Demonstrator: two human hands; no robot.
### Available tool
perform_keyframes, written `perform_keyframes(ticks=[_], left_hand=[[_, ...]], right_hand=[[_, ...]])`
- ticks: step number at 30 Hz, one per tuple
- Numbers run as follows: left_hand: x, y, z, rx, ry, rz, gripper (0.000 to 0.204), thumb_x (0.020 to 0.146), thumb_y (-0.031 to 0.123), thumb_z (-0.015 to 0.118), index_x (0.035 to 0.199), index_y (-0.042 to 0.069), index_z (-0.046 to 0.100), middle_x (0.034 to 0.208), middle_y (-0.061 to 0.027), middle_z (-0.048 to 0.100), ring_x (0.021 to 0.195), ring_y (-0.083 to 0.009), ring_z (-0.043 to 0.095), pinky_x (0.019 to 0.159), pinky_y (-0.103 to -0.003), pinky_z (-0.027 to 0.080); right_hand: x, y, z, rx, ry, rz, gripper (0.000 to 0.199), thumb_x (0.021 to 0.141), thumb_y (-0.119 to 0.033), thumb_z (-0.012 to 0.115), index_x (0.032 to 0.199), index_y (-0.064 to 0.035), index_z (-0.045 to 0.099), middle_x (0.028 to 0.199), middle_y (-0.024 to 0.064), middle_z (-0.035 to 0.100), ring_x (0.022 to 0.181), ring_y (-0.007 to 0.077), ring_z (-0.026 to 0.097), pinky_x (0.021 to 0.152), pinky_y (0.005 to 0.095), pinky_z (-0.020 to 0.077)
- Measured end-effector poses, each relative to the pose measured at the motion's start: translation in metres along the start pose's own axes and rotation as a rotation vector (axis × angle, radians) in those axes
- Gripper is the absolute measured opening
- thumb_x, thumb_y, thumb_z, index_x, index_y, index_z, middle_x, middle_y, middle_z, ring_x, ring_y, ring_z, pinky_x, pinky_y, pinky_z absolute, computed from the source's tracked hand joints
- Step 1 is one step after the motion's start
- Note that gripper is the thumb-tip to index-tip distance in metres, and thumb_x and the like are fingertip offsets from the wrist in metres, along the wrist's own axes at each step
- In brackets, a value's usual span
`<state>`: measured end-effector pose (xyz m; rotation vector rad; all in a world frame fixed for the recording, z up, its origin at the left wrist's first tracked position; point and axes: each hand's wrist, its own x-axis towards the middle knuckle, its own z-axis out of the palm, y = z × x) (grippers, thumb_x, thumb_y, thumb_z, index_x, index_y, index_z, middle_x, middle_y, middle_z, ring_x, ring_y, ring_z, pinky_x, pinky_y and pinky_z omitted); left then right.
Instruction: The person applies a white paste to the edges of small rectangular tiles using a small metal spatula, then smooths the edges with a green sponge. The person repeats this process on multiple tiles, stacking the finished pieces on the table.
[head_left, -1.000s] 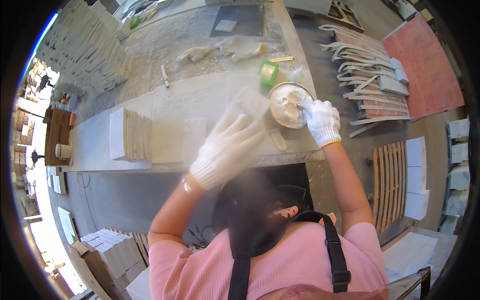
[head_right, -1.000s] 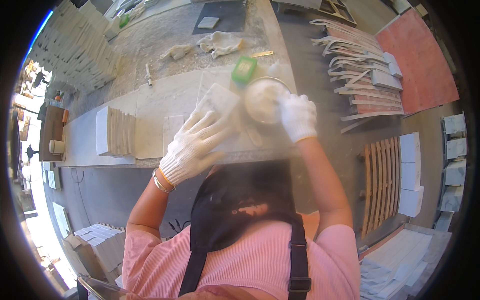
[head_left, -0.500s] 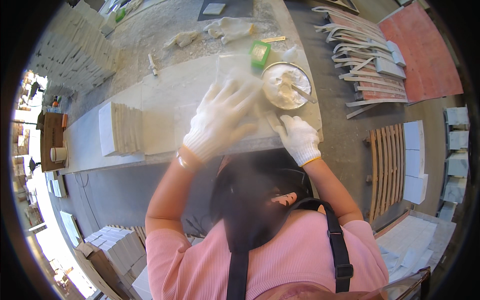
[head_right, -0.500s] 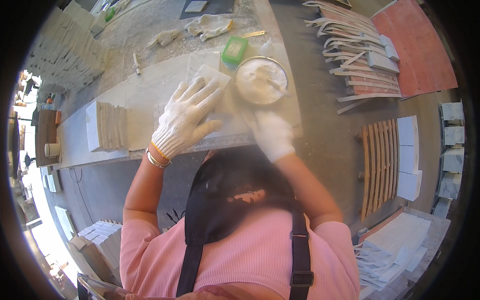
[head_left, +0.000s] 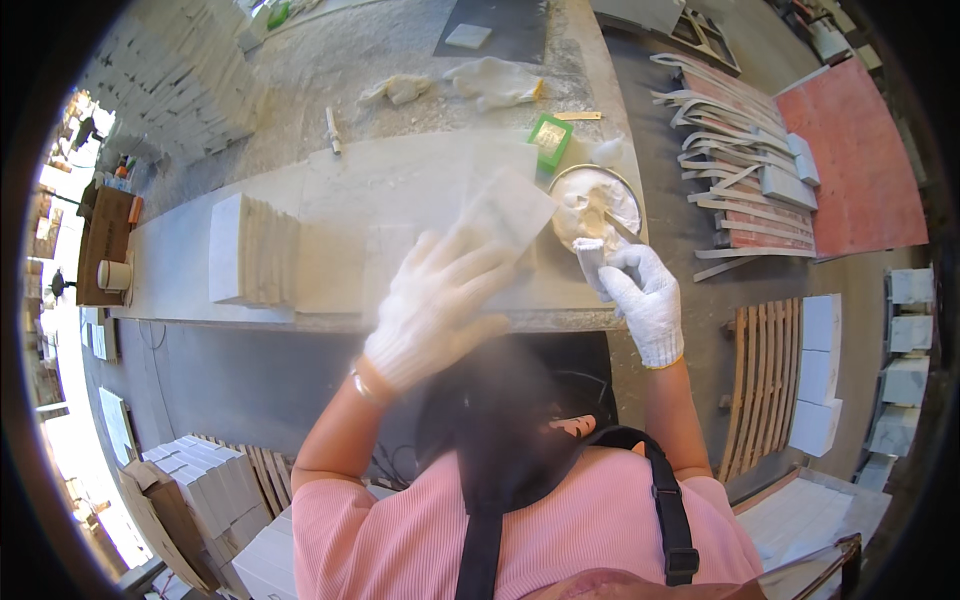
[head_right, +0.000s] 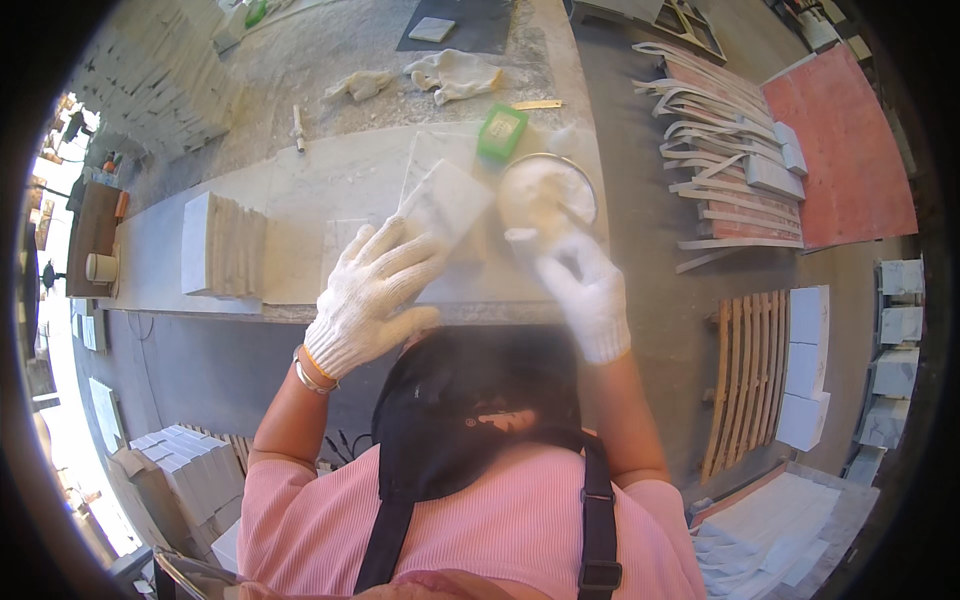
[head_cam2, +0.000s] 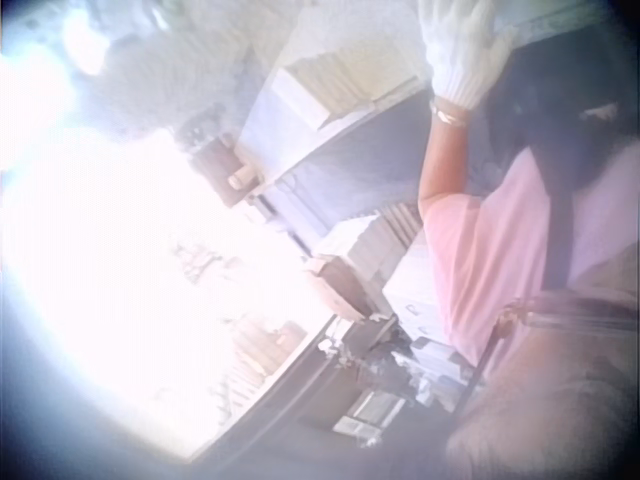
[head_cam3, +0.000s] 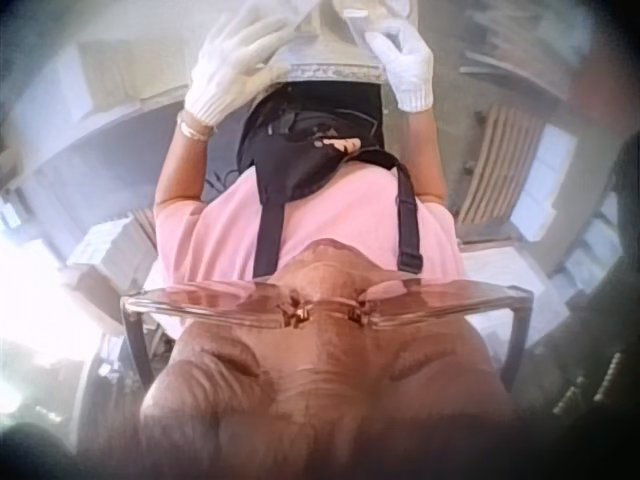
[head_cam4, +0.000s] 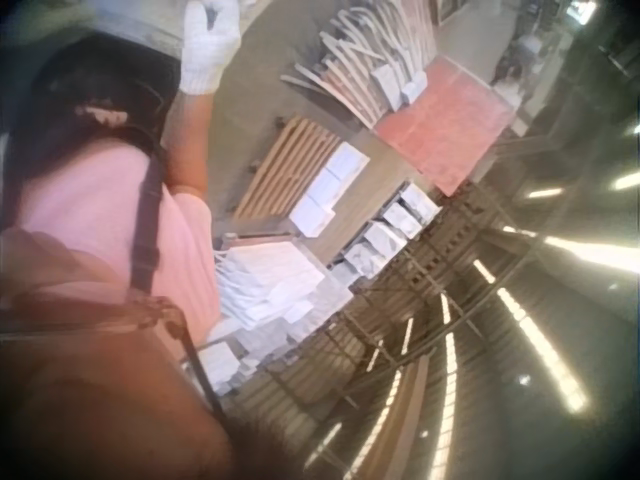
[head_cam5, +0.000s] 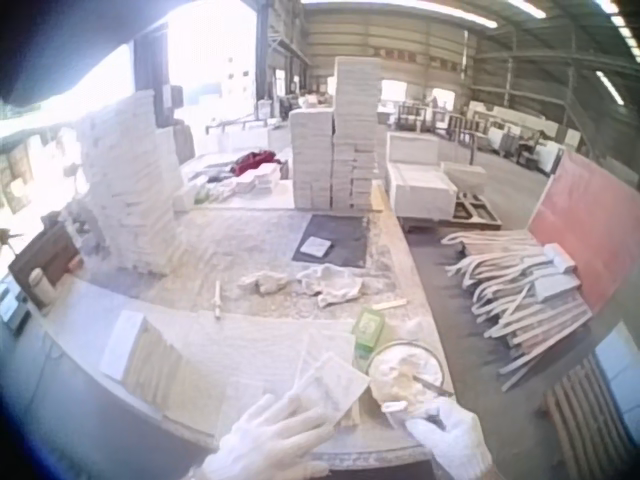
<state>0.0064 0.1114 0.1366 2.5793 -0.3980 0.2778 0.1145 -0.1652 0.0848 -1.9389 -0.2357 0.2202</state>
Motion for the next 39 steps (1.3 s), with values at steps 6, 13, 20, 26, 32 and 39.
perform_keyframes(ticks=[6,13,20,26,32,39], left_hand=[[0.000,-0.003,0.007,-0.016,0.076,-0.012,0.045,0.072,0.019,0.080,0.116,0.010,0.075,0.131,-0.0076,0.070,0.128,-0.0384,0.059,0.098,-0.051,0.050],[0.000,-0.007,0.009,-0.025,0.107,0.011,0.042,0.071,0.012,0.077,0.112,0.011,0.074,0.129,-0.0055,0.071,0.126,-0.0352,0.060,0.092,-0.048,0.053],[0.003,-0.006,0.008,-0.012,0.110,0.005,0.040,0.071,0.012,0.076,0.111,0.011,0.075,0.129,-0.0046,0.070,0.124,-0.0332,0.061,0.090,-0.048,0.053],[0.002,-0.005,0.007,-0.019,0.106,-0.004,0.038,0.071,0.012,0.076,0.109,0.011,0.075,0.128,-0.0036,0.071,0.122,-0.0314,0.061,0.089,-0.047,0.053],[0.002,-0.005,0.008,-0.033,0.120,0.015,0.037,0.071,0.012,0.075,0.108,0.010,0.075,0.126,-0.0043,0.071,0.121,-0.0318,0.062,0.089,-0.047,0.053],[0.002,-0.004,0.007,-0.032,0.125,0.003,0.037,0.072,0.013,0.076,0.109,0.010,0.075,0.127,-0.0049,0.071,0.122,-0.0321,0.062,0.092,-0.046,0.052]], right_hand=[[0.049,-0.053,0.027,-0.072,-0.180,-0.325,0.006,0.093,-0.008,0.073,0.098,-0.0059,0.073,0.085,0.0004,0.071,0.073,0.0090,0.064,0.063,0.0240,0.0473],[0.082,-0.084,0.058,-0.675,-0.205,-0.470,0.017,0.087,-0.027,0.076,0.097,-0.0143,0.073,0.085,0.0109,0.074,0.081,0.0311,0.071,0.076,0.0452,0.0550],[0.077,-0.085,0.053,-0.813,-0.380,-0.478,0.016,0.090,-0.031,0.073,0.094,-0.0156,0.073,0.085,0.0088,0.074,0.083,0.0289,0.072,0.076,0.0418,0.0554],[0.080,-0.081,0.052,-0.707,-0.248,-0.395,0.017,0.086,-0.028,0.076,0.090,-0.0116,0.073,0.086,0.0104,0.072,0.082,0.0299,0.070,0.076,0.0418,0.0542],[0.079,-0.079,0.053,-0.767,-0.236,-0.474,0.016,0.087,-0.027,0.076,0.088,-0.0122,0.072,0.085,0.0085,0.073,0.083,0.0300,0.070,0.075,0.0431,0.0546],[0.073,-0.075,0.056,-0.864,-0.342,-0.504,0.012,0.091,-0.028,0.073,0.092,-0.0162,0.072,0.086,0.0071,0.074,0.082,0.0300,0.071,0.074,0.0424,0.0551]])
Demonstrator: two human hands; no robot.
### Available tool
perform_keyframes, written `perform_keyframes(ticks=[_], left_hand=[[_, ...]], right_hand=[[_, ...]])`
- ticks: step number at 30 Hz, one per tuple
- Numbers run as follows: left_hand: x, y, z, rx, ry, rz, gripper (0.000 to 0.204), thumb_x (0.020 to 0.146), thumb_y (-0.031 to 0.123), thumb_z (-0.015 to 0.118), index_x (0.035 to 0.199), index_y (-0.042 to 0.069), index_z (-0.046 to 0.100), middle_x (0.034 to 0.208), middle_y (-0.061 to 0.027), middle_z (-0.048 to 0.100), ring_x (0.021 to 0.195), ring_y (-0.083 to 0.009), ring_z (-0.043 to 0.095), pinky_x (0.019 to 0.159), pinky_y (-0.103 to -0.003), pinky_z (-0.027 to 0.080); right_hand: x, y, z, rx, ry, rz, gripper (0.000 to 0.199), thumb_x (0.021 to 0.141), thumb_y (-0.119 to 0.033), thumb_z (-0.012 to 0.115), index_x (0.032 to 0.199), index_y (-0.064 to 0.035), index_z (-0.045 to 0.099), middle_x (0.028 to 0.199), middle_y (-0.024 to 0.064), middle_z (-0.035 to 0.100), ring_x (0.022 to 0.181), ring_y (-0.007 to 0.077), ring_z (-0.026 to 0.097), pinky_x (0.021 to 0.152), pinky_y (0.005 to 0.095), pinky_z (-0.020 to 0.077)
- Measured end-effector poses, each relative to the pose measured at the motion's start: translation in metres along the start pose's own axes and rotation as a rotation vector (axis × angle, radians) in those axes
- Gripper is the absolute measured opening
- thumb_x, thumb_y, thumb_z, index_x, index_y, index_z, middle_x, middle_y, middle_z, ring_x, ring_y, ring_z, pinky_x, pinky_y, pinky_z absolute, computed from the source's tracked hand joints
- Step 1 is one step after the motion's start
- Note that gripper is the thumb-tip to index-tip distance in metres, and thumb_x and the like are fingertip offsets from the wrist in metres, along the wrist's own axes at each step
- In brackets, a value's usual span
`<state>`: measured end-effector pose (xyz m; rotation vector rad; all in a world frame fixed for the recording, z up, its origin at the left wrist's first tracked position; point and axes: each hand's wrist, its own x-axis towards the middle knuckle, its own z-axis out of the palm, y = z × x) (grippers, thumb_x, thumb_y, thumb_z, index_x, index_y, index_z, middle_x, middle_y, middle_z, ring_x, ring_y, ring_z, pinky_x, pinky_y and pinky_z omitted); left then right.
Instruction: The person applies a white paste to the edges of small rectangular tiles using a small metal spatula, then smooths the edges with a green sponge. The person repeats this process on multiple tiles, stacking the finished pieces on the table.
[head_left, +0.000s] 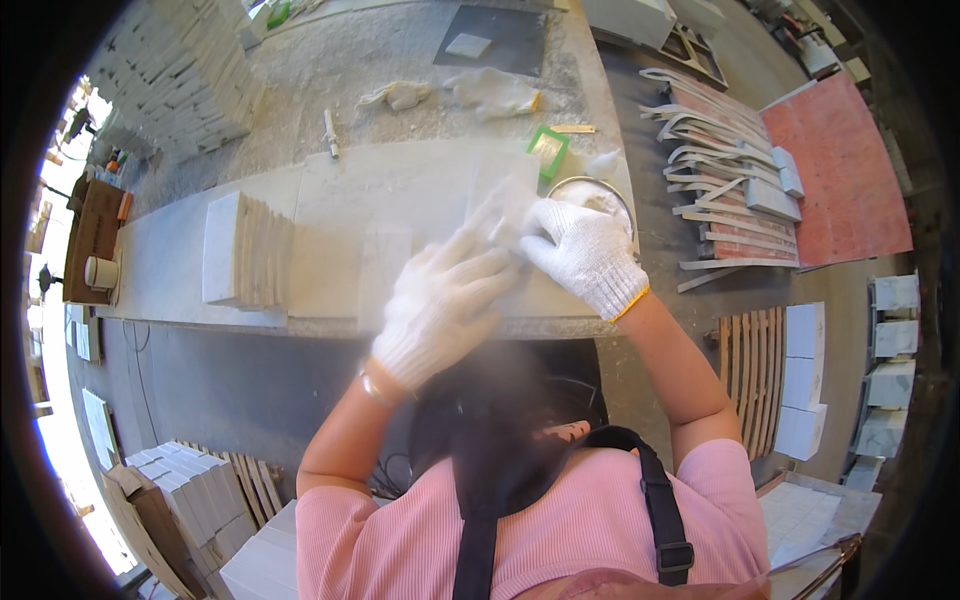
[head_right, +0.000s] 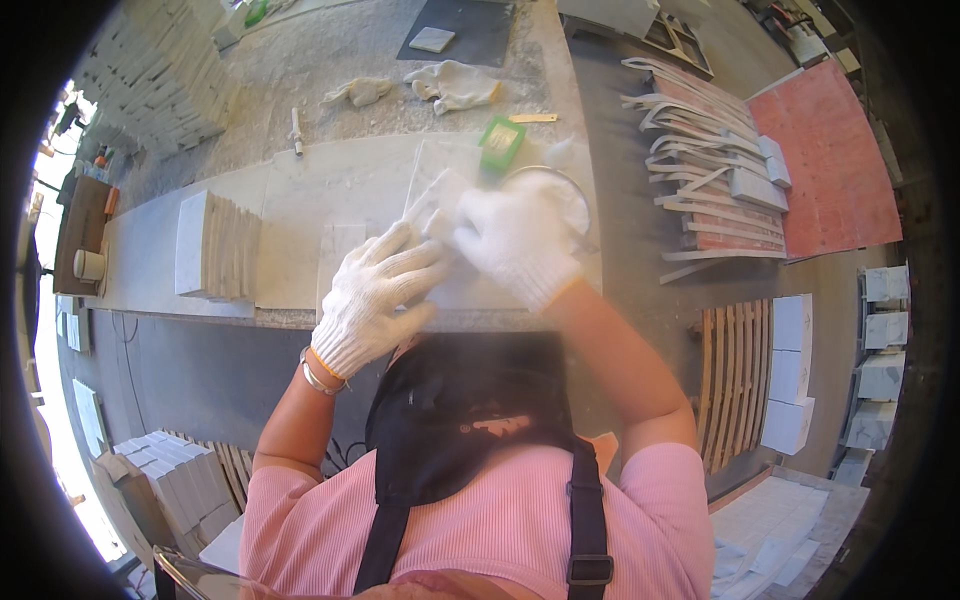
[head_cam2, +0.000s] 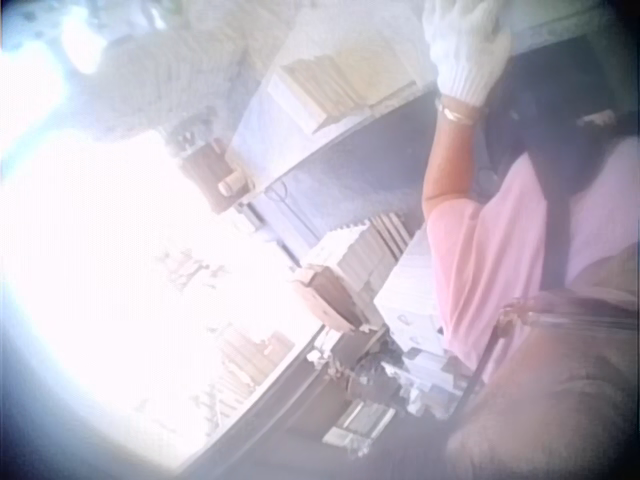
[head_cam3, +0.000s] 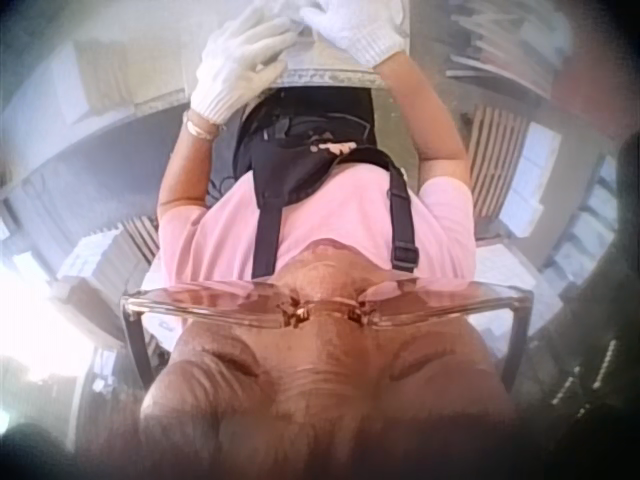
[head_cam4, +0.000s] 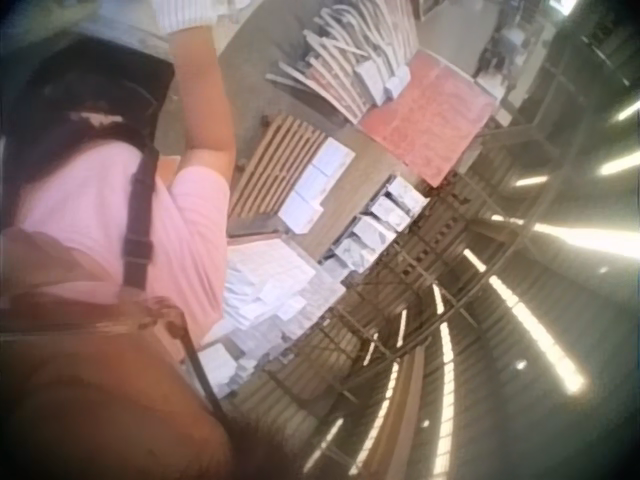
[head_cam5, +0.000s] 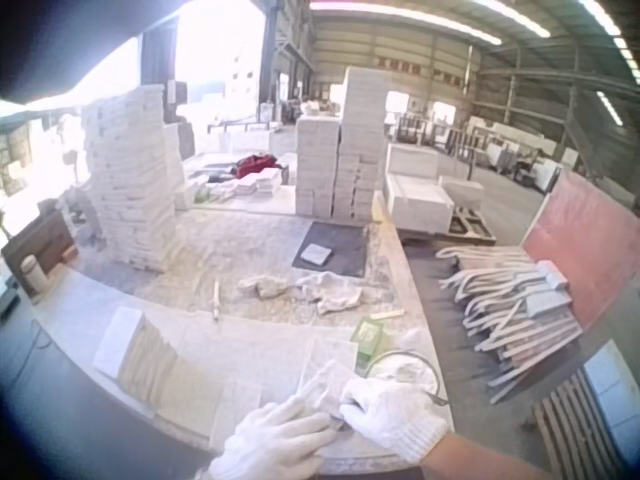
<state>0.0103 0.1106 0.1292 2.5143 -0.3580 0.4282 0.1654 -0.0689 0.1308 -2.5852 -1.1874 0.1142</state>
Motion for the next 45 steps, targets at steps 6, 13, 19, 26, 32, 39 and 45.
perform_keyframes(ticks=[6,13,19,26,32,39,45], left_hand=[[-0.009,-0.005,0.002,-0.056,-0.004,-0.045,0.040,0.076,0.014,0.078,0.116,0.009,0.076,0.130,-0.0085,0.070,0.123,-0.0361,0.062,0.098,-0.047,0.052],[-0.047,-0.026,0.015,-0.440,0.326,-0.728,0.055,0.097,0.028,0.072,0.140,-0.005,0.062,0.126,-0.0188,0.072,0.112,-0.0280,0.070,0.095,-0.039,0.056],[-0.050,-0.028,0.034,-1.176,0.189,-1.034,0.047,0.102,0.032,0.068,0.134,-0.003,0.062,0.100,-0.0093,0.071,0.081,-0.0194,0.075,0.065,-0.029,0.060],[-0.046,-0.019,0.038,-1.158,0.304,-0.999,0.036,0.101,0.026,0.070,0.123,-0.002,0.066,0.100,-0.0087,0.071,0.074,-0.0165,0.072,0.060,-0.027,0.059],[-0.046,-0.002,0.034,-1.191,0.353,-0.925,0.032,0.101,0.021,0.070,0.122,-0.002,0.066,0.100,-0.0098,0.072,0.076,-0.0178,0.073,0.060,-0.027,0.059],[-0.050,0.035,0.058,-1.351,0.145,-0.882,0.034,0.100,0.017,0.070,0.127,-0.003,0.063,0.101,-0.0103,0.073,0.076,-0.0187,0.072,0.064,-0.030,0.060],[-0.047,0.050,0.075,-1.397,0.003,-0.881,0.037,0.098,0.017,0.071,0.127,-0.004,0.063,0.104,-0.0106,0.073,0.079,-0.0175,0.072,0.065,-0.029,0.060]], right_hand=[[-0.008,0.018,-0.009,0.261,0.274,0.220,0.016,0.090,-0.024,0.078,0.098,-0.0111,0.074,0.087,0.0070,0.075,0.077,0.0209,0.071,0.072,0.0362,0.0547],[-0.096,0.038,0.031,0.731,0.165,0.458,0.012,0.094,-0.009,0.077,0.104,-0.0022,0.075,0.089,0.0025,0.075,0.082,0.0067,0.066,0.075,0.0258,0.0537],[-0.101,0.039,0.090,0.322,0.163,0.350,0.021,0.092,-0.018,0.076,0.110,-0.0087,0.077,0.109,0.0138,0.075,0.100,0.0344,0.073,0.087,0.0404,0.0580],[-0.108,0.033,0.071,0.091,0.073,0.344,0.024,0.096,-0.028,0.072,0.115,-0.0153,0.078,0.117,0.0079,0.075,0.100,0.0314,0.074,0.087,0.0405,0.0589],[-0.109,0.024,0.030,0.378,0.507,0.325,0.059,0.089,-0.024,0.084,0.143,-0.0082,0.065,0.138,0.0162,0.067,0.112,0.0289,0.074,0.095,0.0392,0.0585],[-0.100,0.014,0.017,0.173,0.553,0.043,0.095,0.080,-0.026,0.094,0.159,-0.0061,0.045,0.163,0.0202,0.043,0.139,0.0307,0.058,0.107,0.0384,0.0540],[-0.121,0.069,0.002,0.381,0.758,0.413,0.057,0.094,-0.017,0.082,0.146,-0.0055,0.061,0.140,0.0134,0.067,0.116,0.0218,0.070,0.097,0.0324,0.0572]])
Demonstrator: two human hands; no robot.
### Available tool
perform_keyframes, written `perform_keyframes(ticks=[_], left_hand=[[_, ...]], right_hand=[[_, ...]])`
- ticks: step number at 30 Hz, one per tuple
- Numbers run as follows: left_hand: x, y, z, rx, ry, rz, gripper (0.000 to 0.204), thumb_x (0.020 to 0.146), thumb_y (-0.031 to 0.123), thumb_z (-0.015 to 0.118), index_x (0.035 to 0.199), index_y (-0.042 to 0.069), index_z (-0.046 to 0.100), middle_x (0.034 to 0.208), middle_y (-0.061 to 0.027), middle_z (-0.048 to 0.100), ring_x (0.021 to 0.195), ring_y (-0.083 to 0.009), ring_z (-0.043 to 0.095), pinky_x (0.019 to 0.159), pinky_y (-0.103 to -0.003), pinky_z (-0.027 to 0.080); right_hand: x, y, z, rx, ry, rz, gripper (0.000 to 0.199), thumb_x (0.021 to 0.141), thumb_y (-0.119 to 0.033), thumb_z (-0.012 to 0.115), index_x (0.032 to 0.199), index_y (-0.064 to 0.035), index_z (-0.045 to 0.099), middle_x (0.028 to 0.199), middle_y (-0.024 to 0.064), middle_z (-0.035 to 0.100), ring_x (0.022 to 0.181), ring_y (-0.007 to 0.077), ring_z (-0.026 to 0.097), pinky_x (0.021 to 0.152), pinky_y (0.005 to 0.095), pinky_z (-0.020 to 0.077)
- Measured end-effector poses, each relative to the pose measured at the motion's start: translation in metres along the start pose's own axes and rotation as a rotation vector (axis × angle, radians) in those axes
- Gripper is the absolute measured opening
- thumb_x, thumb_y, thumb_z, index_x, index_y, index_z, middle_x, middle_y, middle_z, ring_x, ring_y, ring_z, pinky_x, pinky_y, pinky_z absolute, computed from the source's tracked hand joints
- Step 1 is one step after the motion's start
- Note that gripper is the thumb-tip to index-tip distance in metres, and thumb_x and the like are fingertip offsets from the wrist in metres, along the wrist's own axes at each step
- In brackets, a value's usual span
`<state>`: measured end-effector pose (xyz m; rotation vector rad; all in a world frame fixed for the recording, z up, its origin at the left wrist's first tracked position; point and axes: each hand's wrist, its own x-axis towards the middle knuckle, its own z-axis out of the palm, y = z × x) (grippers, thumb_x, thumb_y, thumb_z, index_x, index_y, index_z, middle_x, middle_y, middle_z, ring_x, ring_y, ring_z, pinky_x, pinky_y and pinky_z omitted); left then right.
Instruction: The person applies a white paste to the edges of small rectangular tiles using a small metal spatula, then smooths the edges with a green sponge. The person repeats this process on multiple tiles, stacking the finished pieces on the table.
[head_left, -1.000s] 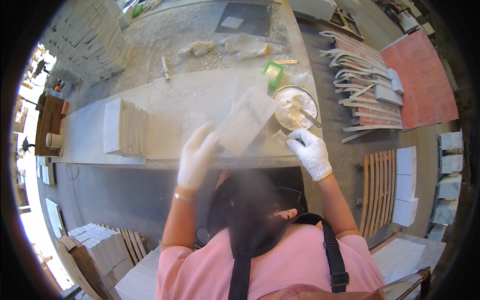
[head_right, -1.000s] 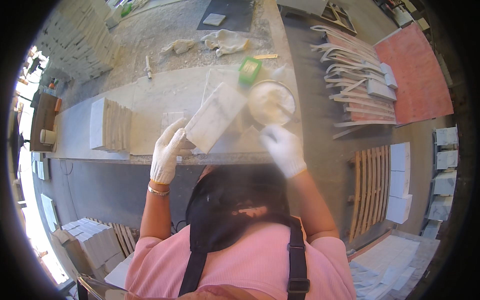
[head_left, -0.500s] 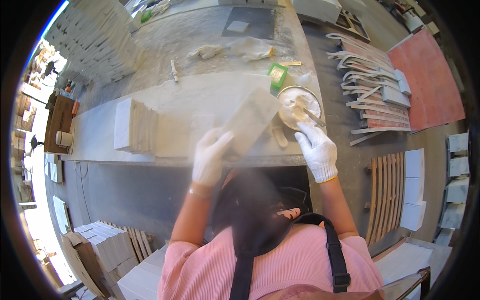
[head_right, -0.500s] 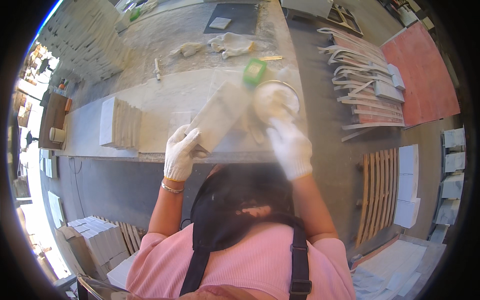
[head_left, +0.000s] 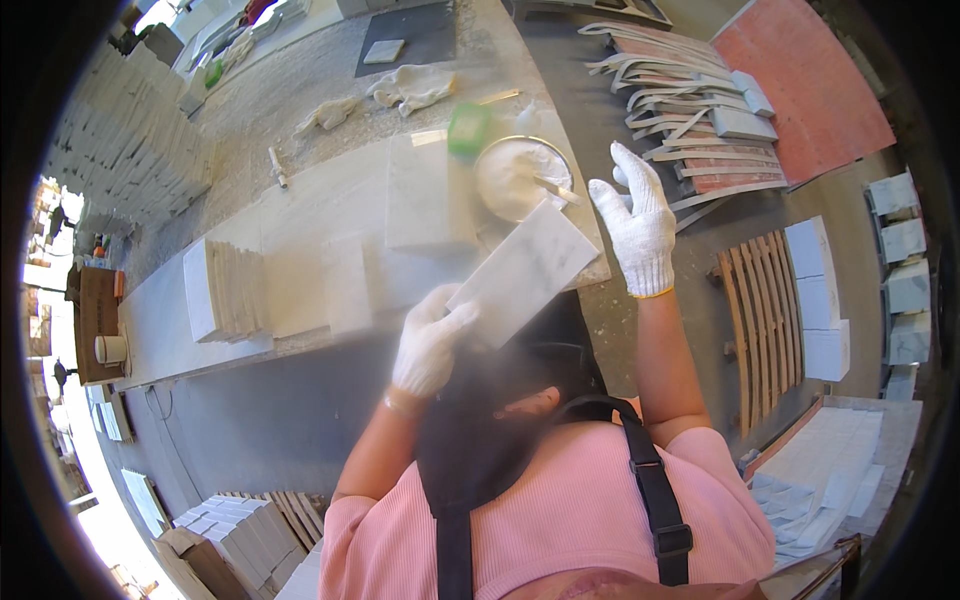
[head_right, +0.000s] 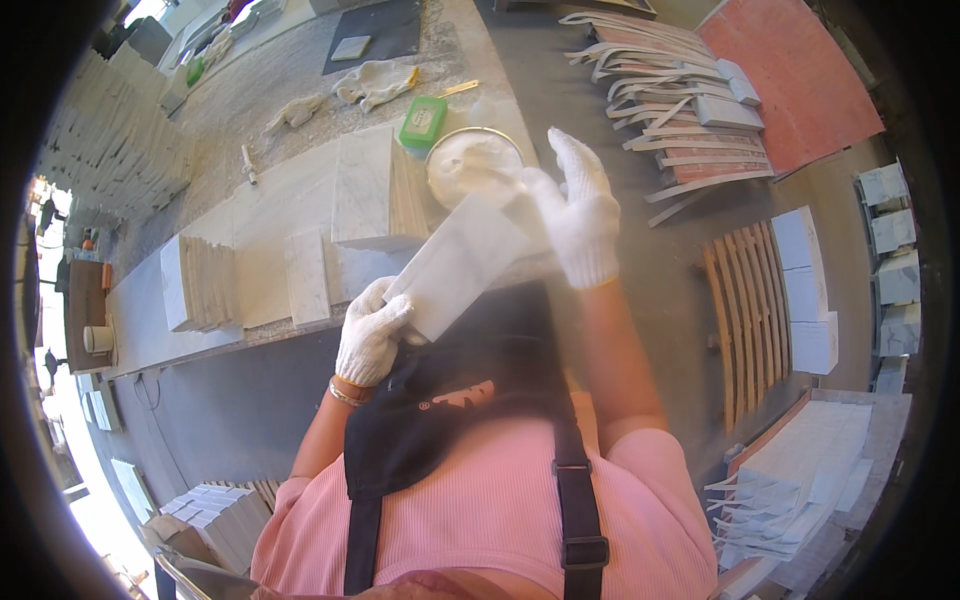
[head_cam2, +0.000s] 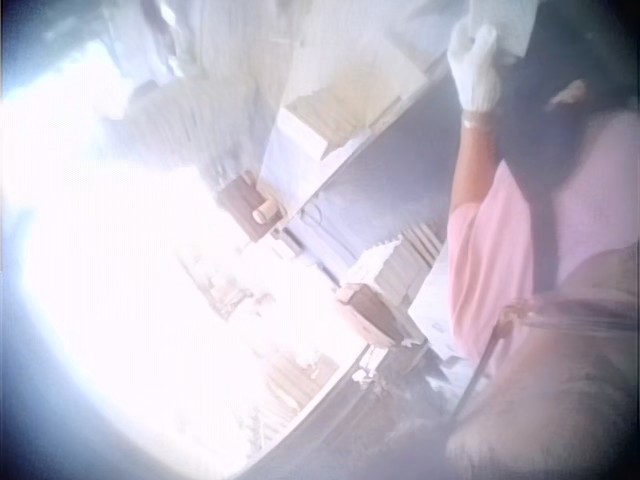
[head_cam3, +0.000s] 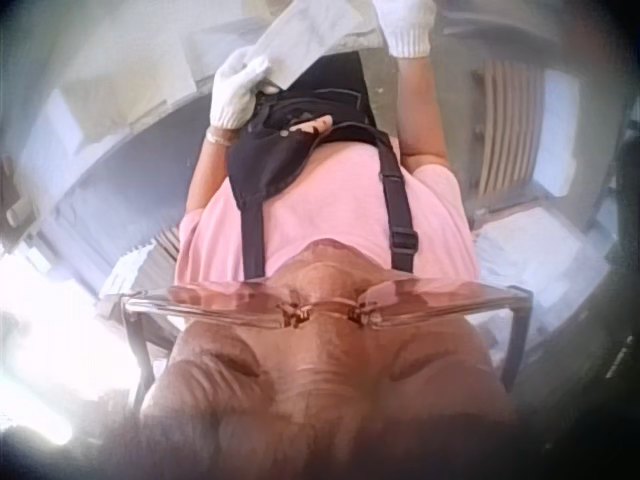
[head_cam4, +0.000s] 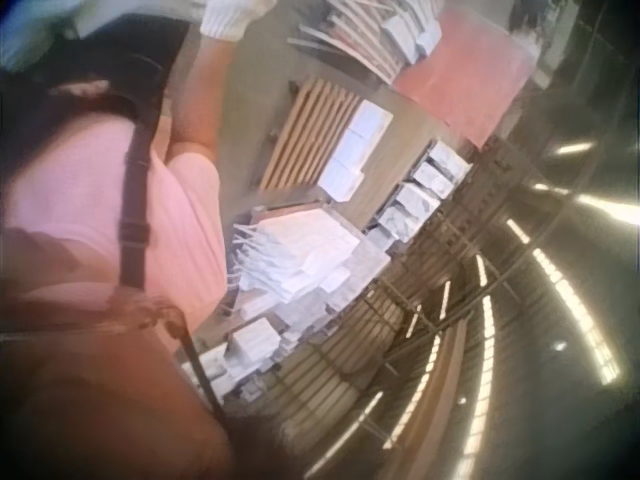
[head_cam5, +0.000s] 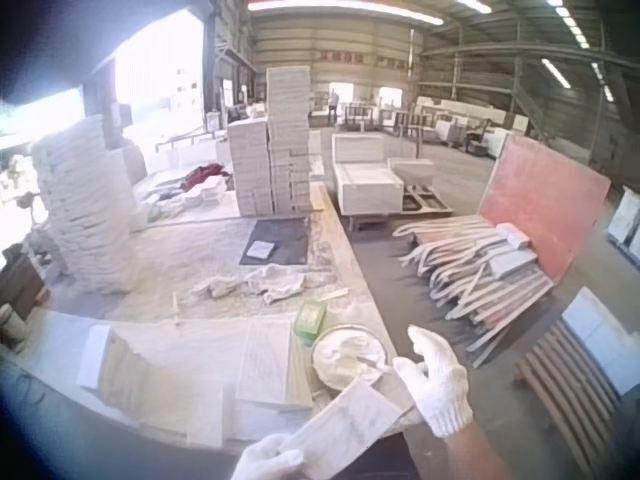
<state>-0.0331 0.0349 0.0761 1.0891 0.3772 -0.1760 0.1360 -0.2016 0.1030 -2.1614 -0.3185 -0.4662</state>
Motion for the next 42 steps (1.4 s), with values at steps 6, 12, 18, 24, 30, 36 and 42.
perform_keyframes(ticks=[6,12,18,24,30,36,42], left_hand=[[0.003,-0.006,0.013,0.044,-0.081,-0.061,0.038,0.098,0.018,0.071,0.126,-0.006,0.063,0.105,-0.0110,0.073,0.079,-0.0169,0.072,0.067,-0.028,0.059],[0.004,-0.006,0.025,0.211,-0.118,-0.041,0.038,0.096,0.016,0.071,0.126,-0.006,0.063,0.105,-0.0116,0.074,0.078,-0.0168,0.072,0.069,-0.027,0.058],[0.002,-0.012,0.025,0.225,-0.106,-0.032,0.043,0.096,0.023,0.073,0.128,-0.006,0.065,0.102,-0.0099,0.072,0.082,-0.0154,0.068,0.076,-0.029,0.055],[0.016,-0.017,0.020,0.144,-0.184,-0.056,0.039,0.104,0.030,0.067,0.123,-0.003,0.064,0.098,-0.0069,0.071,0.074,-0.0145,0.069,0.068,-0.029,0.057],[0.034,-0.044,0.014,0.041,-0.116,-0.197,0.066,0.108,0.062,0.049,0.115,-0.001,0.064,0.099,-0.0117,0.070,0.075,-0.0242,0.070,0.065,-0.037,0.058],[0.044,-0.052,0.015,-0.376,-0.217,-0.314,0.087,0.101,0.079,0.040,0.120,-0.002,0.065,0.104,-0.0161,0.072,0.080,-0.0314,0.070,0.061,-0.044,0.057],[0.046,-0.047,0.020,-0.334,-0.209,-0.351,0.095,0.101,0.080,0.036,0.134,-0.006,0.062,0.117,-0.0175,0.073,0.093,-0.0299,0.073,0.068,-0.045,0.059]], right_hand=[[-0.014,0.004,-0.047,0.486,-0.167,0.358,0.045,0.108,-0.035,0.062,0.143,-0.0055,0.065,0.123,0.0100,0.074,0.103,0.0149,0.072,0.082,0.0298,0.0562],[-0.024,-0.013,-0.052,0.421,-0.295,0.347,0.042,0.109,-0.034,0.062,0.138,-0.0051,0.068,0.118,0.0068,0.075,0.101,0.0108,0.070,0.082,0.0281,0.0546],[-0.046,-0.010,-0.054,0.492,-0.329,0.360,0.039,0.108,-0.031,0.061,0.128,0.0001,0.073,0.102,0.0026,0.076,0.085,0.0068,0.065,0.070,0.0223,0.0499],[-0.074,0.007,-0.070,0.672,-0.370,0.587,0.048,0.107,-0.033,0.058,0.132,0.0065,0.067,0.093,0.0080,0.076,0.069,0.0104,0.066,0.054,0.0230,0.0451],[-0.088,0.020,-0.074,0.687,-0.271,0.624,0.051,0.106,-0.035,0.060,0.133,0.0080,0.066,0.092,0.0097,0.076,0.068,0.0107,0.066,0.052,0.0221,0.0438],[-0.093,0.023,-0.073,0.702,-0.244,0.640,0.052,0.106,-0.036,0.060,0.133,0.0092,0.065,0.087,0.0093,0.074,0.066,0.0101,0.063,0.052,0.0227,0.0422],[-0.090,0.024,-0.071,0.689,-0.265,0.598,0.052,0.107,-0.037,0.059,0.130,0.0085,0.067,0.087,0.0085,0.073,0.066,0.0095,0.062,0.053,0.0227,0.0418]])
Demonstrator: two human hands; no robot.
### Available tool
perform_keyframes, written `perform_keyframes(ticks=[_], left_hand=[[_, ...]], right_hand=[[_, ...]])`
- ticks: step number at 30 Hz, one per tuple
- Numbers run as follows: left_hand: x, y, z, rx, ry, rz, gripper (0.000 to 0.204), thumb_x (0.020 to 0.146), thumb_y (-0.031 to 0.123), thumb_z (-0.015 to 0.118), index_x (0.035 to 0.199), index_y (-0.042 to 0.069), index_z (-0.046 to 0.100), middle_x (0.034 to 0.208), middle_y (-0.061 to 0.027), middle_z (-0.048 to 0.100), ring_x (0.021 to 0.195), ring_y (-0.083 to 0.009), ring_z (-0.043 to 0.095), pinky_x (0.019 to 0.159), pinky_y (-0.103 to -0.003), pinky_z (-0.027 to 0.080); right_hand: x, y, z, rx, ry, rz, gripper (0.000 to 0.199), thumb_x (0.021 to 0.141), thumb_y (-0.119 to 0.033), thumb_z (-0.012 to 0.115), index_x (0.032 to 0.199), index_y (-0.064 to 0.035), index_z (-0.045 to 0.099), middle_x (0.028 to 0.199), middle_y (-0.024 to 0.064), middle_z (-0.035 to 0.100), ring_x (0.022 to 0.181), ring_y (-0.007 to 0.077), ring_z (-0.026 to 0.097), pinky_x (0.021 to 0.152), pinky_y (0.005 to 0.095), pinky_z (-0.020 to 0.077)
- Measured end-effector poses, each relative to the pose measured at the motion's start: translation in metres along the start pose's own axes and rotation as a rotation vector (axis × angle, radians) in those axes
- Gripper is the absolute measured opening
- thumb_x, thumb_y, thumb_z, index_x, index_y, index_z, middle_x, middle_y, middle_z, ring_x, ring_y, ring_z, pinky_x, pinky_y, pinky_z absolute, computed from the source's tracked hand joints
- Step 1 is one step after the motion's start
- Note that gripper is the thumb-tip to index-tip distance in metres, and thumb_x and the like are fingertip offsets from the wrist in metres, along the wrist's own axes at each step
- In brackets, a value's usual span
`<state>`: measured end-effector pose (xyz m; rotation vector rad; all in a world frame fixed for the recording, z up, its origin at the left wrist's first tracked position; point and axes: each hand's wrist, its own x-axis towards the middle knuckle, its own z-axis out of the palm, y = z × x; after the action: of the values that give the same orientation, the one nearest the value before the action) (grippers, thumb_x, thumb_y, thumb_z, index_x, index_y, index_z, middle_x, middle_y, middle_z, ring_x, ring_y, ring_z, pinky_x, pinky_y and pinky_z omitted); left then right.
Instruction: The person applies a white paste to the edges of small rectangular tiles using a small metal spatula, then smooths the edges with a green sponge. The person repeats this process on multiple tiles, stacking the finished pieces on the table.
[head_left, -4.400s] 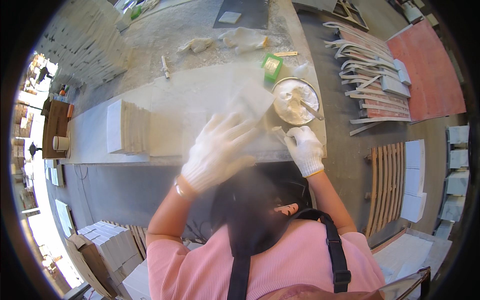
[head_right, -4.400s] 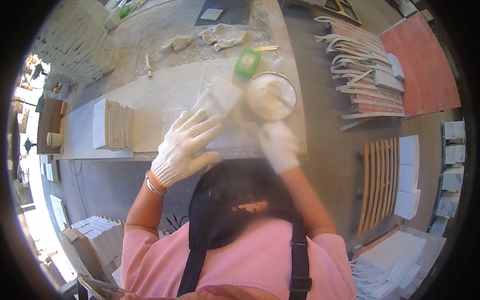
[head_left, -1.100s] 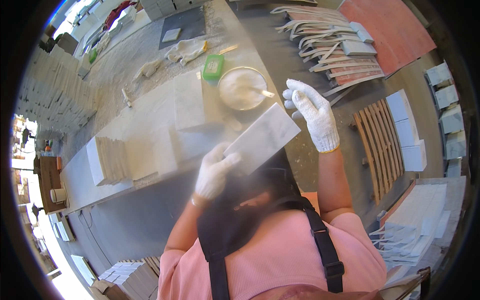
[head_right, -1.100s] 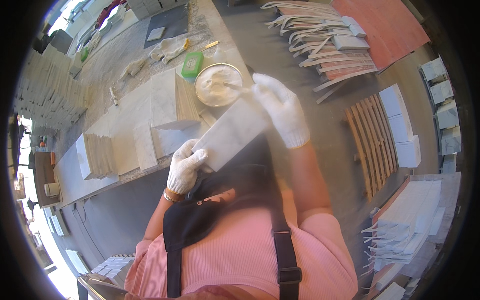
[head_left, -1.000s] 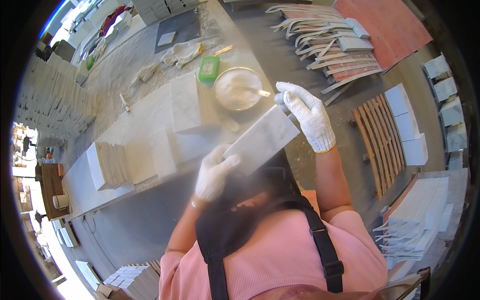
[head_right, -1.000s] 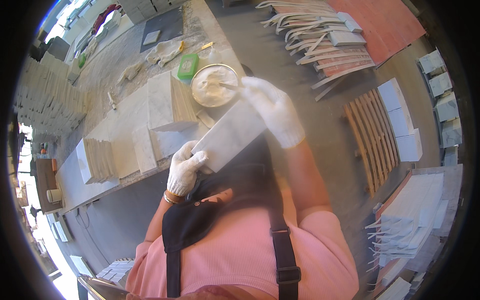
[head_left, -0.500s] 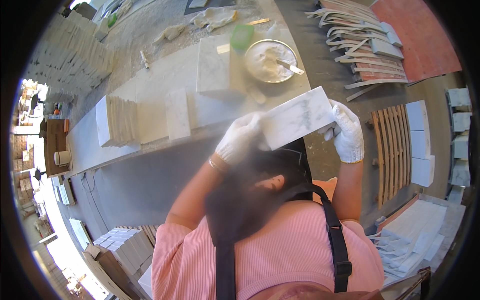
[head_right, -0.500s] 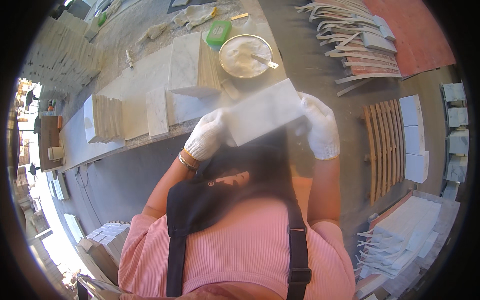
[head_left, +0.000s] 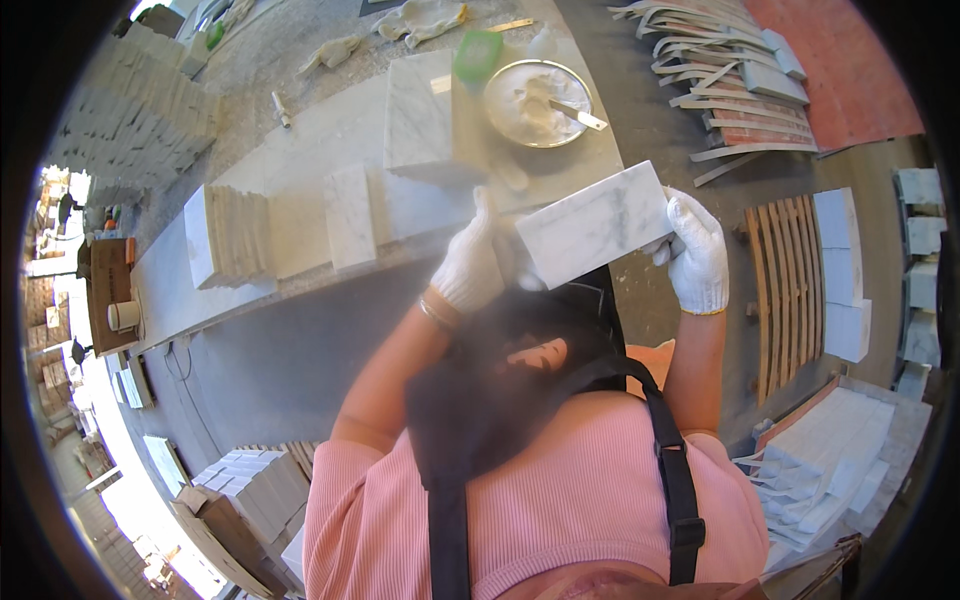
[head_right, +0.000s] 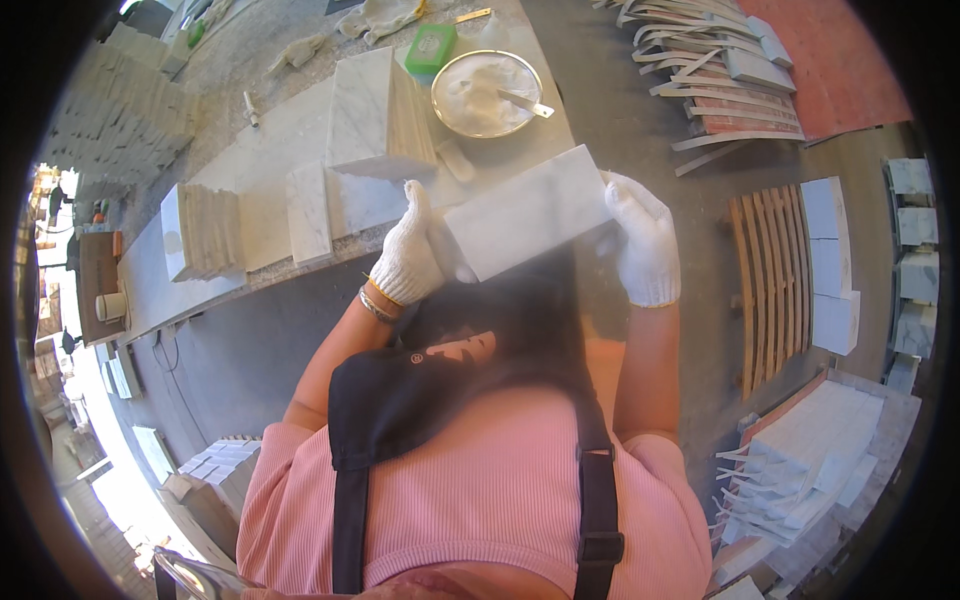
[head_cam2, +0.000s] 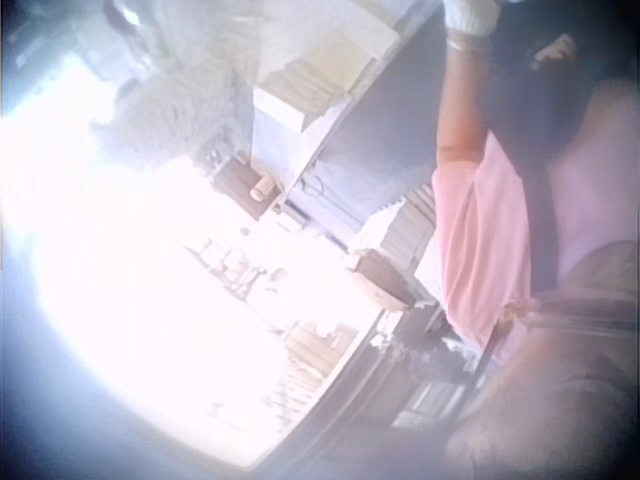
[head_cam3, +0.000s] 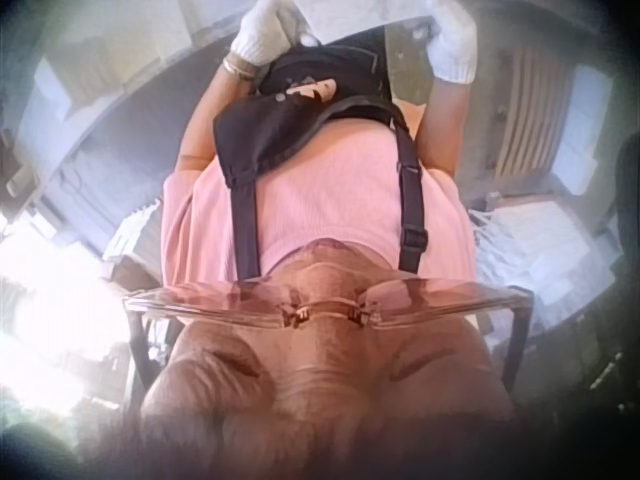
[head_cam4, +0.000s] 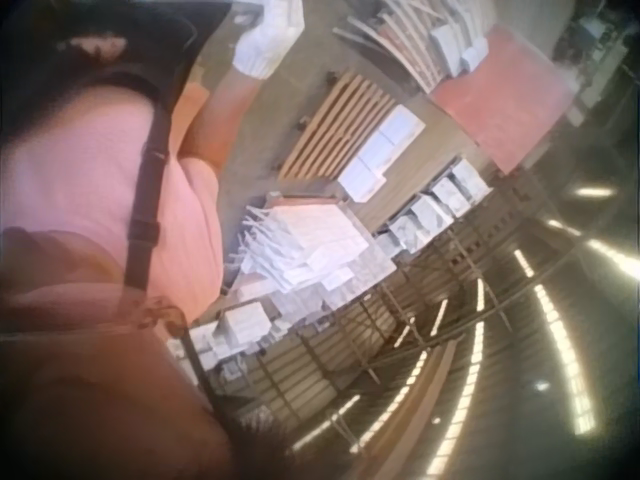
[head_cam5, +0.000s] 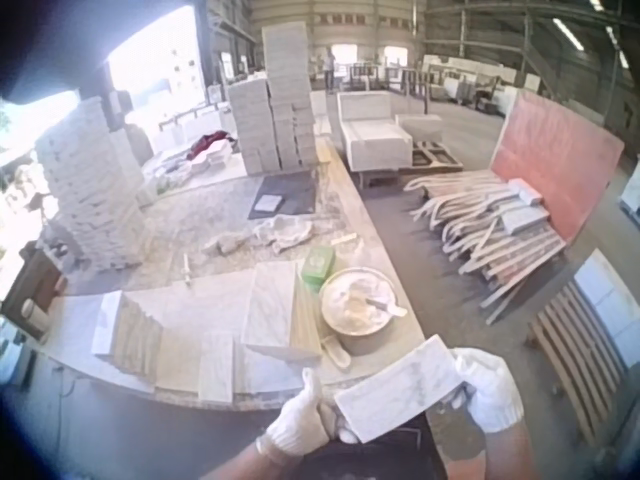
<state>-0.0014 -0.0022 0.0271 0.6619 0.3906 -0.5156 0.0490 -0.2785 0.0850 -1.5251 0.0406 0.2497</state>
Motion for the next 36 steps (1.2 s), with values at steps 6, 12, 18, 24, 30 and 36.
perform_keyframes(ticks=[6,12,18,24,30,36], left_hand=[[-0.014,0.023,0.009,0.581,-0.091,-0.071,0.073,0.112,0.058,0.040,0.133,-0.006,0.068,0.123,-0.0128,0.073,0.101,-0.0201,0.070,0.081,-0.033,0.058],[0.002,0.021,0.034,0.493,-0.182,0.019,0.044,0.103,0.028,0.068,0.133,-0.004,0.067,0.118,-0.0073,0.073,0.105,-0.0156,0.067,0.095,-0.032,0.053],[0.013,0.005,0.025,0.368,-0.076,0.200,0.038,0.105,0.024,0.064,0.130,-0.004,0.067,0.118,-0.0086,0.072,0.106,-0.0166,0.068,0.095,-0.033,0.053],[0.018,0.000,0.009,0.413,-0.006,0.299,0.034,0.106,0.024,0.063,0.127,-0.003,0.068,0.116,-0.0050,0.070,0.104,-0.0133,0.063,0.093,-0.031,0.051],[0.021,-0.003,0.016,0.365,0.032,0.268,0.039,0.107,0.024,0.060,0.136,-0.003,0.062,0.124,-0.0095,0.069,0.112,-0.0182,0.067,0.098,-0.035,0.053],[0.021,-0.012,0.011,0.455,0.014,0.382,0.037,0.108,0.025,0.060,0.134,-0.002,0.063,0.123,-0.0095,0.070,0.109,-0.0187,0.068,0.093,-0.033,0.056]], right_hand=[[0.014,0.001,0.004,-0.025,-0.033,0.052,0.051,0.107,-0.038,0.059,0.130,0.0071,0.068,0.086,0.0058,0.072,0.064,0.0077,0.059,0.052,0.0207,0.0402],[0.031,0.007,0.032,0.206,-0.007,0.103,0.057,0.107,-0.043,0.059,0.139,0.0038,0.064,0.101,0.0043,0.074,0.070,0.0057,0.060,0.056,0.0199,0.0424],[0.019,0.028,0.045,0.089,-0.128,0.025,0.056,0.101,-0.025,0.072,0.147,0.0051,0.058,0.141,0.0129,0.066,0.130,0.0180,0.059,0.111,0.0325,0.0451],[-0.008,0.043,0.041,-0.173,-0.108,-0.057,0.073,0.094,-0.015,0.080,0.156,0.0036,0.046,0.141,0.0143,0.063,0.125,0.0189,0.062,0.106,0.0328,0.0505],[-0.021,0.041,0.055,-0.742,0.016,-0.524,0.102,0.073,-0.029,0.097,0.157,-0.0014,0.046,0.154,0.0206,0.053,0.138,0.0323,0.059,0.113,0.0392,0.0490],[-0.014,0.041,0.041,-0.774,0.158,-0.655,0.090,0.076,-0.021,0.095,0.153,-0.0029,0.052,0.149,0.0183,0.058,0.132,0.0301,0.062,0.108,0.0394,0.0529]])
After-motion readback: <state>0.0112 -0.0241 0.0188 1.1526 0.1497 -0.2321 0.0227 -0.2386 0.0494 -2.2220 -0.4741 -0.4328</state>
